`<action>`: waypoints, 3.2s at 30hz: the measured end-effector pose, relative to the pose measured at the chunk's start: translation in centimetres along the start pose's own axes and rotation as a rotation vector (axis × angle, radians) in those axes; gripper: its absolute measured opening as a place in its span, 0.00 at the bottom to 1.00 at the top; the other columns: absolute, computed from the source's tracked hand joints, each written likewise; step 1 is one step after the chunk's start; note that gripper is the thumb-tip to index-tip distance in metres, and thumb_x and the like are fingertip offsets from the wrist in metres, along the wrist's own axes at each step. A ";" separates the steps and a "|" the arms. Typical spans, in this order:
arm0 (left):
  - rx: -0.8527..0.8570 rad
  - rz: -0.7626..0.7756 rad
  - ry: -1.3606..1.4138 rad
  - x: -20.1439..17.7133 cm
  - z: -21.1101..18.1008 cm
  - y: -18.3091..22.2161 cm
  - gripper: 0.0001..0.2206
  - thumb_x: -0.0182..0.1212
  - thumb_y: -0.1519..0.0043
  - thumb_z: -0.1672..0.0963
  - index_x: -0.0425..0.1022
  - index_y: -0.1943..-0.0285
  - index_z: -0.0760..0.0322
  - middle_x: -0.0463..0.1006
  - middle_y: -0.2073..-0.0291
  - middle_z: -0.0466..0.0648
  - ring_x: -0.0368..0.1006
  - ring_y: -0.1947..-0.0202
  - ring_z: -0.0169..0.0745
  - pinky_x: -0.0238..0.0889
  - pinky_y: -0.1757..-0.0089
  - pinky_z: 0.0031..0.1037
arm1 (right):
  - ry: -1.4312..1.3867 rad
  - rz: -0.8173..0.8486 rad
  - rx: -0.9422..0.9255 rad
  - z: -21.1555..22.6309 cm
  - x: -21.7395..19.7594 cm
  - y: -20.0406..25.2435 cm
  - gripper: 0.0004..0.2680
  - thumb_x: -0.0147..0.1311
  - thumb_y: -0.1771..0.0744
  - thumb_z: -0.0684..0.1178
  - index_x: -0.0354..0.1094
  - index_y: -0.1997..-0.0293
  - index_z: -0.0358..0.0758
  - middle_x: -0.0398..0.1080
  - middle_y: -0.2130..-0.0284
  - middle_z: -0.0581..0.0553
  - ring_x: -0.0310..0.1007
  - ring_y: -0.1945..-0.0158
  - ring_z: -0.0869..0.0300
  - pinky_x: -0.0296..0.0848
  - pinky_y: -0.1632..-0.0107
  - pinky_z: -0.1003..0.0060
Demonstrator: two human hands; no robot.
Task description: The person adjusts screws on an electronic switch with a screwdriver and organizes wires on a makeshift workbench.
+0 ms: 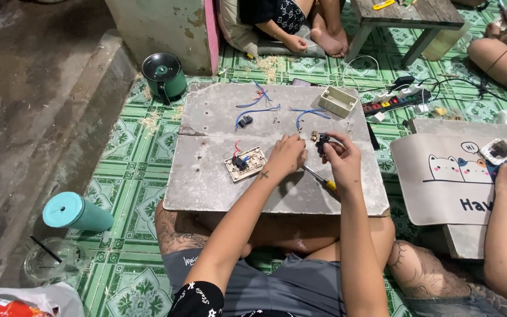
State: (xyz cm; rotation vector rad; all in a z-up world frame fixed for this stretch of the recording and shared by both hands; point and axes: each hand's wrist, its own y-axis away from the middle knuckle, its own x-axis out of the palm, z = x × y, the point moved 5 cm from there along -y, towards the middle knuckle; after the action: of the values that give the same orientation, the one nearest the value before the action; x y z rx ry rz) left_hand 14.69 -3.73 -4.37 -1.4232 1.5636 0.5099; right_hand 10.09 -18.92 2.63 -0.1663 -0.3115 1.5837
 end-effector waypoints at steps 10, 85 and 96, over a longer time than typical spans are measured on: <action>-0.031 -0.023 0.305 -5.5 -2.0 2.8 0.11 0.55 0.37 0.57 0.80 0.49 0.57 0.78 0.50 0.52 0.72 0.44 0.60 0.70 0.46 0.46 | -0.106 0.021 0.043 -4.3 0.2 -0.1 0.11 0.53 0.30 0.37 0.66 0.40 0.32 0.74 0.65 0.33 0.75 0.67 0.58 0.76 0.68 0.70; -0.043 0.153 0.218 -6.0 -2.9 2.8 0.09 0.59 0.38 0.62 0.81 0.53 0.73 0.82 0.65 0.64 0.81 0.59 0.65 0.76 0.61 0.47 | 0.350 -0.430 -0.358 -1.3 0.6 3.2 0.08 0.56 0.32 0.34 0.65 0.49 0.31 0.72 0.61 0.33 0.77 0.62 0.49 0.76 0.68 0.63; -0.022 -0.205 0.124 -4.1 0.0 -1.5 0.10 0.61 0.38 0.60 0.79 0.49 0.66 0.80 0.61 0.54 0.81 0.57 0.57 0.79 0.60 0.39 | 0.725 -0.301 -0.523 1.2 3.3 3.9 0.09 0.59 0.36 0.31 0.70 0.54 0.34 0.70 0.64 0.40 0.75 0.64 0.47 0.75 0.72 0.63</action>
State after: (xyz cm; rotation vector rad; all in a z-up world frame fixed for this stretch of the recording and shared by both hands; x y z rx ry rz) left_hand 15.65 -1.89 -0.56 -1.6369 1.4907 0.3226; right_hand 5.91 -15.82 2.95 -1.0208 -0.1592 1.0279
